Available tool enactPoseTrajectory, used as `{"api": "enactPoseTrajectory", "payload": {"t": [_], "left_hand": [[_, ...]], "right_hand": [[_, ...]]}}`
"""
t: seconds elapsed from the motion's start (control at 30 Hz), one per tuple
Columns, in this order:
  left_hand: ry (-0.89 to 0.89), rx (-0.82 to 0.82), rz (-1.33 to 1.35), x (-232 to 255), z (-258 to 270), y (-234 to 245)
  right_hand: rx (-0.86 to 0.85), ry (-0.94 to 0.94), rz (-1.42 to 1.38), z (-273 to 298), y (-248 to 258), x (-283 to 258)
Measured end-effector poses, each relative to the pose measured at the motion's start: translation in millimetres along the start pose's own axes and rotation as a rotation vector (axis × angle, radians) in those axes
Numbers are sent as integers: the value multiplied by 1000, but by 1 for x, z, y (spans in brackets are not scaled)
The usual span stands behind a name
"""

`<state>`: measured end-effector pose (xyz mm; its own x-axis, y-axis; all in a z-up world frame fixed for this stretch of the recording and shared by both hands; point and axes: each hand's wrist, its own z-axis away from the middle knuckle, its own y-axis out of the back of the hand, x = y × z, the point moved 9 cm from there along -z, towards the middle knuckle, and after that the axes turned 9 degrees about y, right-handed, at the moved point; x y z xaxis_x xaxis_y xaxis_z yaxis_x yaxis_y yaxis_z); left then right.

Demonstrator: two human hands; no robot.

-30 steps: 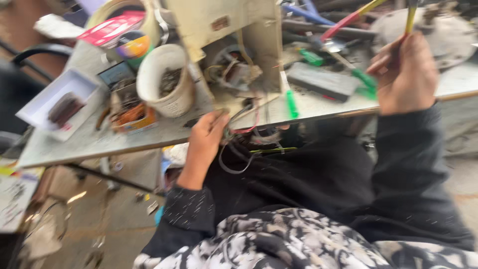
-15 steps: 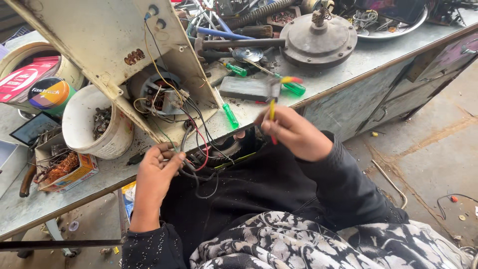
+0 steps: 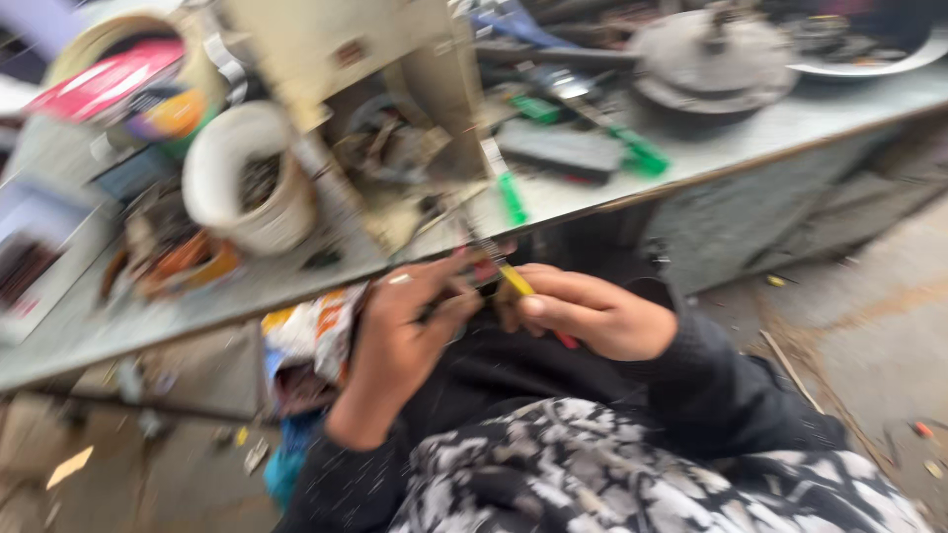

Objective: The person sits cross-legged and repairs an electrical component, likely a fan motor, using a screwdriver and pliers. They strip wire ends, connect them to a terminal block, and tighten the screws to secure the connections.

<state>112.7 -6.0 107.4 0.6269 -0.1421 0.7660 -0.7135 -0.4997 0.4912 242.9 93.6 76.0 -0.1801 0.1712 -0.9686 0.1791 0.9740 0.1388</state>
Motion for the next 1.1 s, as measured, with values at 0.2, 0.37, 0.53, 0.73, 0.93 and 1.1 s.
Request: {"api": "enactPoseTrajectory", "payload": {"t": [0.2, 0.37, 0.53, 0.73, 0.93, 1.1], "left_hand": [[78, 229, 133, 7, 14, 20], [-26, 139, 53, 22, 16, 22], [-183, 109, 38, 43, 20, 16], [-240, 84, -79, 52, 20, 13], [157, 411, -116, -19, 11, 73], [584, 277, -342, -104, -9, 54]], "right_hand": [[-68, 27, 90, -1, -24, 2], [-126, 216, 116, 6, -36, -6], [-23, 385, -213, 12, -33, -7], [-120, 292, 30, 12, -48, 23], [94, 196, -107, -1, -3, 13], [89, 38, 477, -47, 22, -1]]}}
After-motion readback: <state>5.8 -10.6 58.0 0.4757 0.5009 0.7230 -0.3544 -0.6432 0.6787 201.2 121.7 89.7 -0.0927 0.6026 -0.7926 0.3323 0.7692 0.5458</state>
